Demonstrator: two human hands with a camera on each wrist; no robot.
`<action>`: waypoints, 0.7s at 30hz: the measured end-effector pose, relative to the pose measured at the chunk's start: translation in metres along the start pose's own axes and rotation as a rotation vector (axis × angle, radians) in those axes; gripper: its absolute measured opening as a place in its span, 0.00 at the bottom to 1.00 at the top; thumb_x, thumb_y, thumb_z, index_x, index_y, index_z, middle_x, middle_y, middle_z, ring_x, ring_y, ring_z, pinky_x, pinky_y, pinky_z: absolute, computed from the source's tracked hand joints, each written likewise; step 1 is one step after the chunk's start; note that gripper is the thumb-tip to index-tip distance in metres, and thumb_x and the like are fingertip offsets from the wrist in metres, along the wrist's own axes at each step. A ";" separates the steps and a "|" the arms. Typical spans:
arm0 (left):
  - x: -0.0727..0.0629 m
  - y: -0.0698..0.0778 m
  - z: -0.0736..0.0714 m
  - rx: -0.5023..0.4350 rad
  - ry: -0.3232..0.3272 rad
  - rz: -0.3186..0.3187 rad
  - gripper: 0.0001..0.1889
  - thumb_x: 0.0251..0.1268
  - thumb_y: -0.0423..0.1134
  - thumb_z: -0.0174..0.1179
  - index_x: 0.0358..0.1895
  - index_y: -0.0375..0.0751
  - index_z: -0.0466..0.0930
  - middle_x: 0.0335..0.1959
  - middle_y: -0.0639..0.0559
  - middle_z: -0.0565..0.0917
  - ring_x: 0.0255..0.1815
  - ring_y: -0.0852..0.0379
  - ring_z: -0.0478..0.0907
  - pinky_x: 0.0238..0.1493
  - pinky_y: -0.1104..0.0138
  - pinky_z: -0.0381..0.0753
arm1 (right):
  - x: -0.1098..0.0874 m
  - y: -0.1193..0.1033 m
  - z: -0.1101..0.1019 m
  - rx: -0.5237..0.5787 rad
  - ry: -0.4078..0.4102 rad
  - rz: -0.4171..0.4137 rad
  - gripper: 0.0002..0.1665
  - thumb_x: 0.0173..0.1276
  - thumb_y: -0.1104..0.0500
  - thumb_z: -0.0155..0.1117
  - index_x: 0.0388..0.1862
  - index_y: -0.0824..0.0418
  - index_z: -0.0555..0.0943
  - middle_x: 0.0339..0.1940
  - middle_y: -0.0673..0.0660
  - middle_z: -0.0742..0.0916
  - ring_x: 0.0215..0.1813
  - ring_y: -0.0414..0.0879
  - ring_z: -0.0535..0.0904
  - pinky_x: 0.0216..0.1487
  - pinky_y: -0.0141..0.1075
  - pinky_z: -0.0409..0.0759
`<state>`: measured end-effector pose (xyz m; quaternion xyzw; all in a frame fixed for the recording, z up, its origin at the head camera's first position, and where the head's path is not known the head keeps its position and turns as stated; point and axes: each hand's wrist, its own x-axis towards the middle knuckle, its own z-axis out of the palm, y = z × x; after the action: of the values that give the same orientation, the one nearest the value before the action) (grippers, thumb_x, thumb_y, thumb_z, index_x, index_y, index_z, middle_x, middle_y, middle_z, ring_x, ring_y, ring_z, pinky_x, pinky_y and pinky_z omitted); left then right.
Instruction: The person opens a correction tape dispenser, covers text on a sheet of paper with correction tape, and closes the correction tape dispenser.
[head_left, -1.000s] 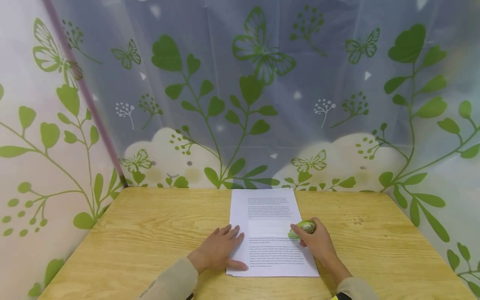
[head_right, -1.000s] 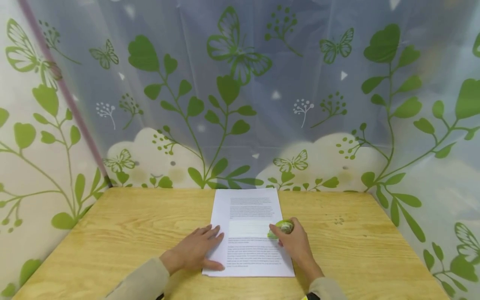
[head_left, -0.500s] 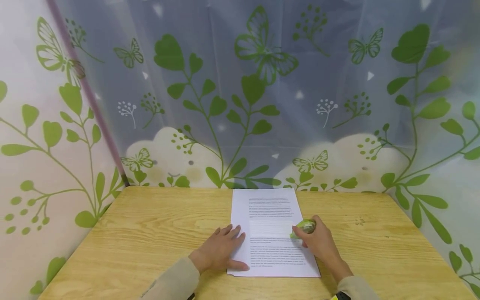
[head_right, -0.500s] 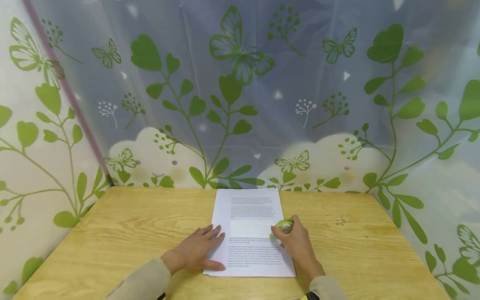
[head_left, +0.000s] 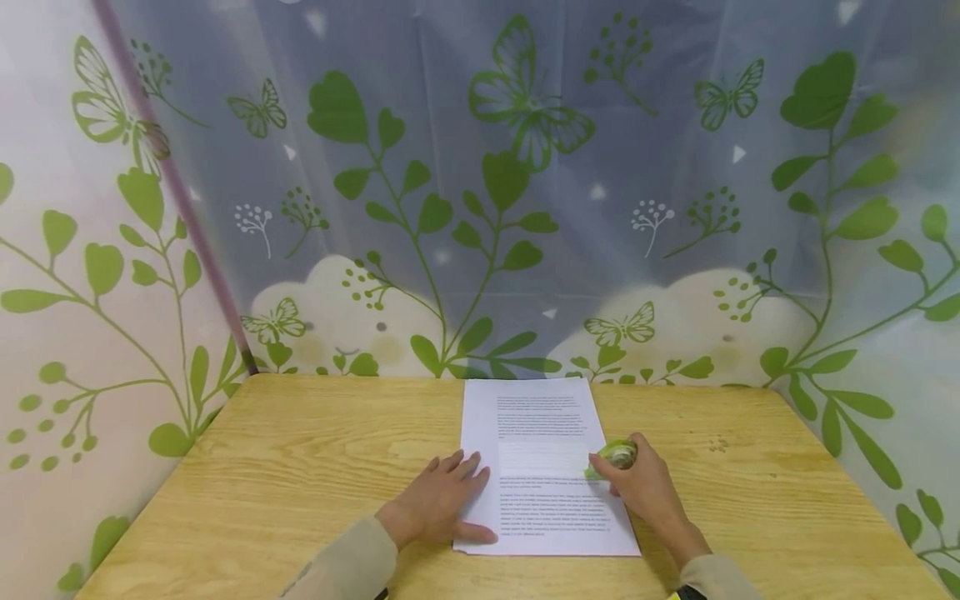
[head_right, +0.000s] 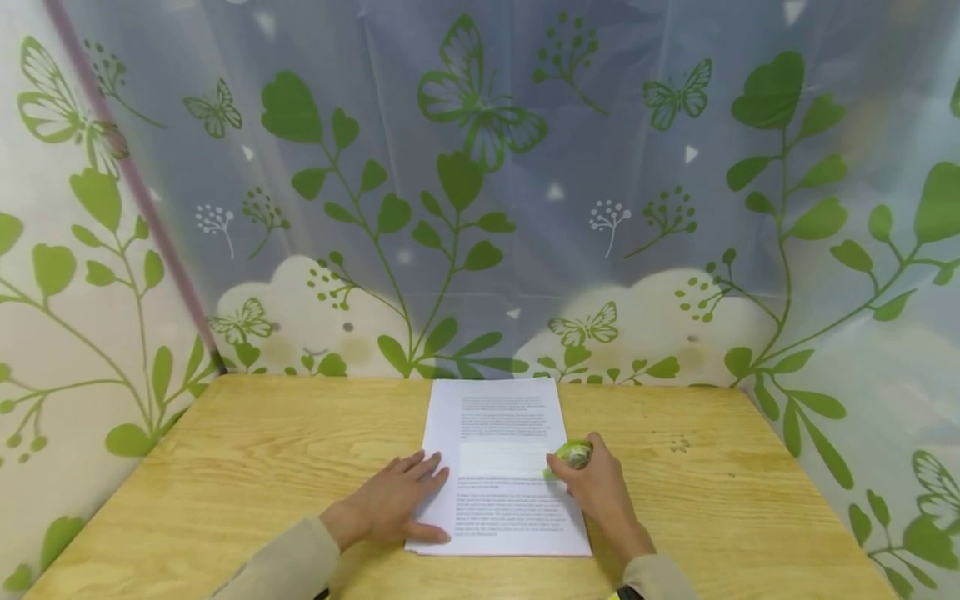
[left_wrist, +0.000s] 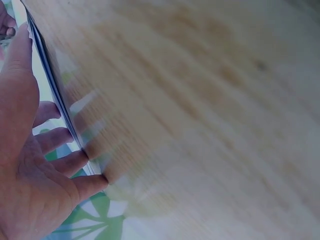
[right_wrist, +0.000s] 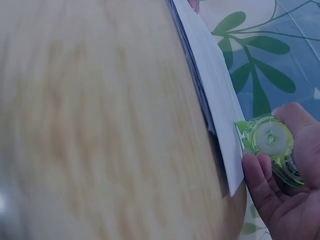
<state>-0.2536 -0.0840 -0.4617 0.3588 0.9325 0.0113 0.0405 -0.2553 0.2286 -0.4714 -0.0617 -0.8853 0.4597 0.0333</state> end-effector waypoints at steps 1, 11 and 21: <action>0.000 0.000 0.000 0.000 0.000 0.000 0.48 0.56 0.75 0.48 0.71 0.41 0.63 0.72 0.41 0.61 0.70 0.39 0.57 0.64 0.45 0.60 | 0.000 0.000 0.000 -0.001 0.001 -0.001 0.29 0.61 0.46 0.69 0.44 0.65 0.66 0.29 0.58 0.81 0.23 0.44 0.77 0.25 0.34 0.76; 0.000 -0.001 0.002 -0.017 -0.001 0.002 0.48 0.56 0.75 0.47 0.71 0.41 0.62 0.72 0.41 0.60 0.71 0.39 0.56 0.65 0.45 0.59 | 0.001 0.004 -0.004 0.025 0.013 0.003 0.28 0.60 0.48 0.70 0.41 0.65 0.67 0.30 0.57 0.82 0.21 0.44 0.80 0.25 0.34 0.79; -0.001 0.000 0.000 -0.034 -0.015 -0.009 0.48 0.56 0.75 0.47 0.72 0.42 0.61 0.73 0.41 0.59 0.72 0.39 0.55 0.65 0.44 0.57 | 0.000 0.006 -0.004 0.064 0.026 0.033 0.27 0.61 0.50 0.70 0.43 0.66 0.66 0.33 0.61 0.81 0.22 0.45 0.82 0.26 0.33 0.80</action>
<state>-0.2528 -0.0850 -0.4612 0.3539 0.9334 0.0245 0.0536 -0.2542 0.2350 -0.4738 -0.0814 -0.8684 0.4876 0.0390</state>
